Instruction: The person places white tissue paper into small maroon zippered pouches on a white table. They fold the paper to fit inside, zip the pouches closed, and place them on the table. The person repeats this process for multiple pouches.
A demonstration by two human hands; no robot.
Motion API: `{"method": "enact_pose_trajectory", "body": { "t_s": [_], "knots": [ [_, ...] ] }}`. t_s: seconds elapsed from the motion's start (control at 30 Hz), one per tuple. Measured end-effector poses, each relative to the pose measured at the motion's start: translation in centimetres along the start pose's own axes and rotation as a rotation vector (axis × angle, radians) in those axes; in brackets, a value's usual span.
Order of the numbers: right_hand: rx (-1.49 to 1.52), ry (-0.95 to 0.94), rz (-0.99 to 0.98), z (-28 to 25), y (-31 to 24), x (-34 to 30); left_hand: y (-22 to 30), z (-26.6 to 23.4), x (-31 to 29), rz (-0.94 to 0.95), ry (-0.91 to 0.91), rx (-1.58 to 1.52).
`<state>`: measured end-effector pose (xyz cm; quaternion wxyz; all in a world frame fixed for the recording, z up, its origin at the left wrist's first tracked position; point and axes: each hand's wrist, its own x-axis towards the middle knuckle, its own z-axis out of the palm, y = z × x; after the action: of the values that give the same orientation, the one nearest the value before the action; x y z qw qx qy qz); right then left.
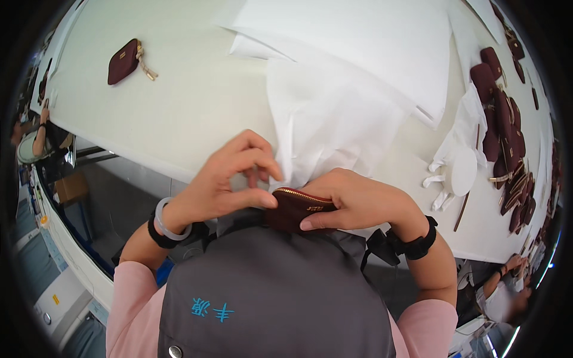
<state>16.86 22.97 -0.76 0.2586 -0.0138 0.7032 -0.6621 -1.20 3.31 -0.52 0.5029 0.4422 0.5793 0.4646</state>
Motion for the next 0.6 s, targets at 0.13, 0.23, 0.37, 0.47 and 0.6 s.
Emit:
{"method": "enact_pose_trajectory", "body": {
  "t_s": [0.13,0.23,0.37,0.47,0.6],
  "knots": [
    [0.006,-0.149,0.158,-0.9,-0.8,-0.5,-1.0,2.7,0.2,0.004,-0.035,-0.128],
    [0.022,-0.17,0.225,-1.0,-0.6,-1.3,-1.2,3.9,1.1,0.084,-0.019,-0.198],
    [0.133,-0.153,0.278,-0.2,0.3,-1.9,-1.6,4.3,1.7,0.098,-0.072,-0.286],
    [0.193,-0.069,0.184,0.7,0.0,-1.3,-1.6,4.1,1.8,0.076,-0.105,-0.303],
    [-0.05,0.005,0.438,-0.6,0.1,-2.5,-1.6,3.6,2.8,0.119,0.001,-0.352]
  ]
}}
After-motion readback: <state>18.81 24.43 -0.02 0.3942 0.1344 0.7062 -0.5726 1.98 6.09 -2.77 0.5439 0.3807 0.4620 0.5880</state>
